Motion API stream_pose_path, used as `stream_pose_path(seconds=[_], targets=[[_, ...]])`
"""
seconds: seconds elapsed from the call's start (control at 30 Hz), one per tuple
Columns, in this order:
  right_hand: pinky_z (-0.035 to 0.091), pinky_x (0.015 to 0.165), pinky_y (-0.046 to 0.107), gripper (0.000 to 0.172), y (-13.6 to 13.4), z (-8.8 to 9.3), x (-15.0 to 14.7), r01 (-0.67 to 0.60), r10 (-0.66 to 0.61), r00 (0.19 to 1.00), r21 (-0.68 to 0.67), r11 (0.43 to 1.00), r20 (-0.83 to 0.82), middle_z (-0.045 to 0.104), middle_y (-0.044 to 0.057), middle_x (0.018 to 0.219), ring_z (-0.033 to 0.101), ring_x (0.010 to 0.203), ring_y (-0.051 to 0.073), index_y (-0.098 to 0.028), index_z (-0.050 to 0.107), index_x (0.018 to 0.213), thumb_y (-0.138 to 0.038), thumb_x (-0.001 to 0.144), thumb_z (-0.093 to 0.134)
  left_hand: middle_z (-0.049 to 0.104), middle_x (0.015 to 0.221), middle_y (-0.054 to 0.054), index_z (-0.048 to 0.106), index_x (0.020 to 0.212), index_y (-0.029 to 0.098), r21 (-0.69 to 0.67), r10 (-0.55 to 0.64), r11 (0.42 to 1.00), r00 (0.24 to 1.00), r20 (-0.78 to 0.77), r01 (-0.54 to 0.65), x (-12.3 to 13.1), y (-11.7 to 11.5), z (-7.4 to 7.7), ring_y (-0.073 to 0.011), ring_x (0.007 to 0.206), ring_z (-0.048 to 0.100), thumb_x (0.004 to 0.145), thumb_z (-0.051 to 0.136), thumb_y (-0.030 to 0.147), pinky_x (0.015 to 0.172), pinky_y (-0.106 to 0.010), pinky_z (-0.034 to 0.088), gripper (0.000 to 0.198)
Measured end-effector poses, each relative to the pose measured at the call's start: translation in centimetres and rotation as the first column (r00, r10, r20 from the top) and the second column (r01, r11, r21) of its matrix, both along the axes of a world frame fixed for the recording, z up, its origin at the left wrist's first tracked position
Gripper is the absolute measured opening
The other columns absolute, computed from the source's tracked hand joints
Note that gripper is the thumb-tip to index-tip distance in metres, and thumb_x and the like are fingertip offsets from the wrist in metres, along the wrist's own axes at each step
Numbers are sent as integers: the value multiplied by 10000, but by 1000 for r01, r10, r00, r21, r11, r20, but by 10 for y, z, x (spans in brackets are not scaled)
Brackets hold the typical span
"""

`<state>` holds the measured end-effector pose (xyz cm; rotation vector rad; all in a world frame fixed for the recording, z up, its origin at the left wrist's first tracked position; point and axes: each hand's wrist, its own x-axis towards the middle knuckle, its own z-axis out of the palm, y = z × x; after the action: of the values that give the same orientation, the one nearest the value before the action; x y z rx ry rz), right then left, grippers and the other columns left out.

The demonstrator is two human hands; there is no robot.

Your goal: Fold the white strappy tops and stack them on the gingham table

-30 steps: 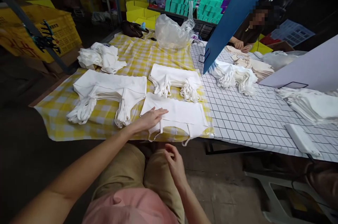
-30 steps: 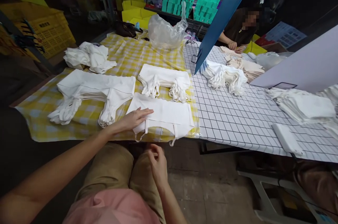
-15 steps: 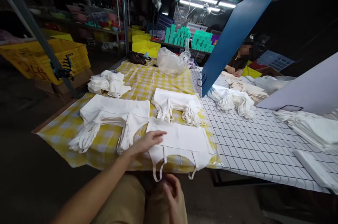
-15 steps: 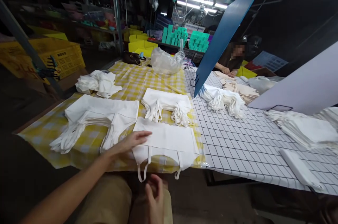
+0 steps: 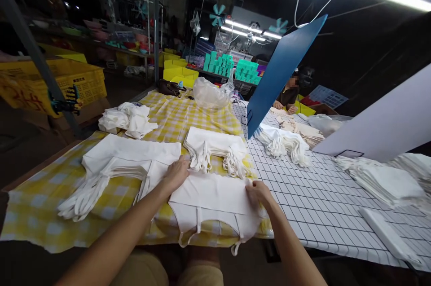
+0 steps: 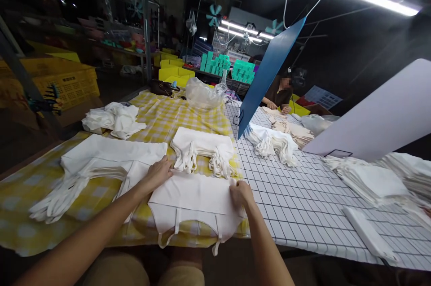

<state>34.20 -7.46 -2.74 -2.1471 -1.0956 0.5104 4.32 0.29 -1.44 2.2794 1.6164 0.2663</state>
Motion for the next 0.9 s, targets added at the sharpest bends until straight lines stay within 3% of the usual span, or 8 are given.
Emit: stream_pose_path(seconds=[0.13,0.3,0.4,0.5,0.57,0.63,0.73,0.9], targets=[[355,513,263,117,-16,11,2,-128,123,977,-18,992,-173,562,2,526,523,555,166,-158,576,549,-249,535,648,571,803,-17,516,689,189,-29,-4,1000,983,182,9,-10,-6,5,-170,774,557,698,516,162,660,-247,394,28],[419,617,313,306,-45,64,12,-309,297,836,50,950,-462,665,66,715,568,664,193,-148,677,708,-400,542,723,503,599,43,484,645,179,-100,-69,985,859,508,138,-29,-12,34,-118,600,484,682,512,251,550,-200,336,86],[436,676,328,330,-46,104,16,-331,335,841,86,940,-424,671,68,748,580,724,203,-163,685,716,-442,550,746,454,547,66,503,680,172,-44,-95,988,797,596,151,-34,-5,69,-99,536,434,670,543,357,500,-183,304,189],[437,678,322,354,-34,141,18,-284,349,894,248,926,-281,661,45,728,569,733,197,-177,679,714,-474,536,756,474,553,67,532,728,169,140,-128,989,801,585,56,-31,4,111,-100,551,460,684,557,389,504,-178,328,226],[430,643,309,373,-26,158,19,-252,334,929,385,888,-160,648,37,719,553,719,189,-182,676,711,-500,531,750,547,620,50,551,770,168,297,-158,955,801,577,-26,-30,4,133,-109,597,517,720,550,362,529,-181,366,201],[416,597,287,361,-26,165,19,-258,319,946,478,840,-49,627,31,735,531,699,171,-190,672,706,-517,564,726,628,747,23,574,825,168,433,-215,899,796,567,-66,-31,-3,142,-122,682,584,766,532,326,577,-187,414,173],[410,567,267,311,-40,148,20,-350,353,932,454,819,81,604,38,824,523,708,158,-203,683,705,-503,626,692,687,926,-1,612,932,188,573,-360,819,809,465,36,-43,-28,119,-137,827,644,840,473,264,695,-208,477,183],[470,623,305,259,-84,55,25,-528,522,849,177,831,80,615,80,929,581,854,225,-235,729,762,-458,687,620,690,1031,-28,641,992,192,623,-639,647,759,127,440,-66,-85,11,-170,1084,580,855,376,83,878,-275,490,318]])
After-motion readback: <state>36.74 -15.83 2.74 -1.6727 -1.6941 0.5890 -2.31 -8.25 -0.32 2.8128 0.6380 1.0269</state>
